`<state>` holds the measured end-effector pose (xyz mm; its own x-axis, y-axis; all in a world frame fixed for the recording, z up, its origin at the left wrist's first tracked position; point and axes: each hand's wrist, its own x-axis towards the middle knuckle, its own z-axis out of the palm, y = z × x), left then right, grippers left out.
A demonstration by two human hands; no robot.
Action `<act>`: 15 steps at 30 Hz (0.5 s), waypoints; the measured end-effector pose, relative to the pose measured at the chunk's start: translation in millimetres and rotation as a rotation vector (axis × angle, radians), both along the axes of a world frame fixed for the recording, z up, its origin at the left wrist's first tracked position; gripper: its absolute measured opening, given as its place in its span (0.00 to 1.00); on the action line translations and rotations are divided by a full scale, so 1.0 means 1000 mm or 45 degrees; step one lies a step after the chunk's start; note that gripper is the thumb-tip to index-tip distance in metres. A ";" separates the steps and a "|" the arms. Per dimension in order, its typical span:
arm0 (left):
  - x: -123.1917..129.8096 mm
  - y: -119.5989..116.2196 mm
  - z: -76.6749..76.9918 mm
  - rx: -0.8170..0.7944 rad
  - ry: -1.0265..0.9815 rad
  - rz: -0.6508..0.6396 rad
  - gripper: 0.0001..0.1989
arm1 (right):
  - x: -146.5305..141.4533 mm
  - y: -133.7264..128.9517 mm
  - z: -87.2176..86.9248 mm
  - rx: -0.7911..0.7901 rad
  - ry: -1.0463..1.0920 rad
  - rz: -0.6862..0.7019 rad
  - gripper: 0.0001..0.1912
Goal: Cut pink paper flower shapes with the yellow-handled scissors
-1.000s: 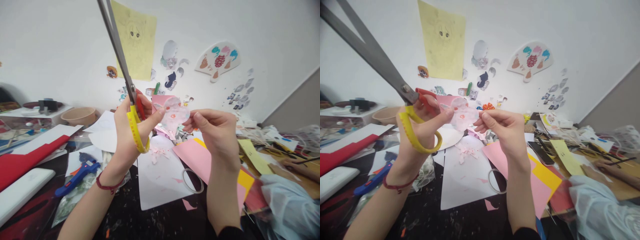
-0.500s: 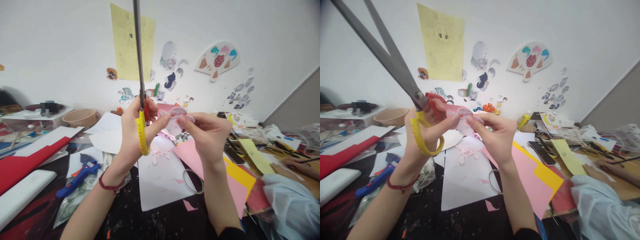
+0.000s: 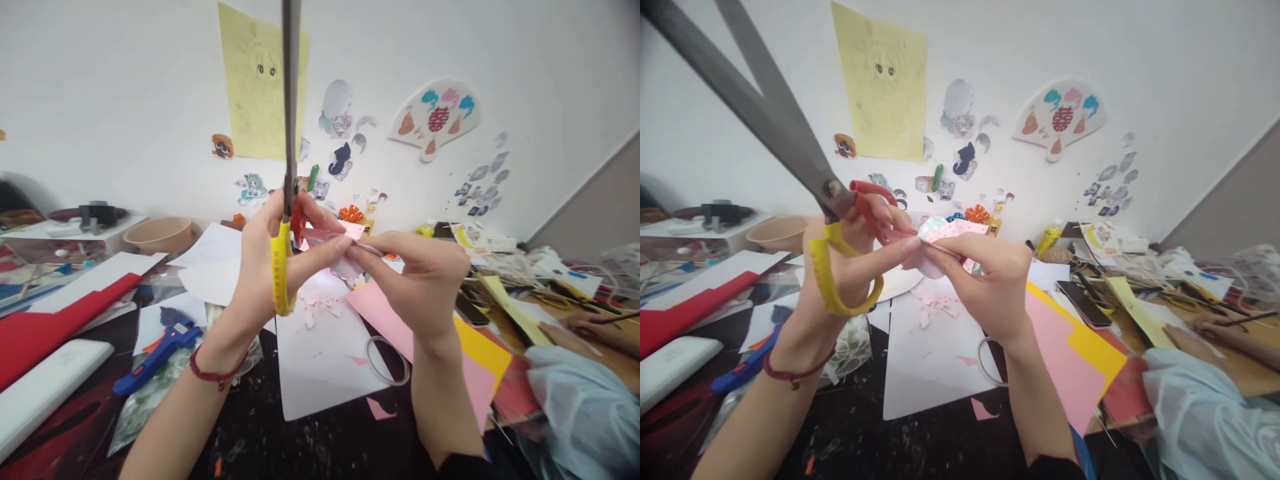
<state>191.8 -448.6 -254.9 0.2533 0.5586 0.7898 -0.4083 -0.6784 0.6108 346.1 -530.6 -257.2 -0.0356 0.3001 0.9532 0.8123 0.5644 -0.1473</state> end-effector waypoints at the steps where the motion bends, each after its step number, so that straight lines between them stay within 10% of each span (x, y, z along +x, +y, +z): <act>1: -0.001 0.000 0.001 -0.005 0.026 -0.012 0.16 | 0.000 -0.001 0.000 -0.010 -0.008 -0.001 0.06; 7: -0.003 0.002 0.003 -0.057 0.132 -0.145 0.15 | 0.001 -0.006 0.002 -0.178 0.156 0.097 0.05; 15: 0.000 0.000 0.002 -0.150 0.074 0.069 0.16 | 0.009 0.006 -0.002 -0.199 0.662 0.336 0.03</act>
<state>191.4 -448.2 -252.7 0.2637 0.6610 0.7025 -0.3342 -0.6206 0.7094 355.3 -524.4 -259.5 0.3308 0.4824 0.8111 0.4472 0.6767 -0.5849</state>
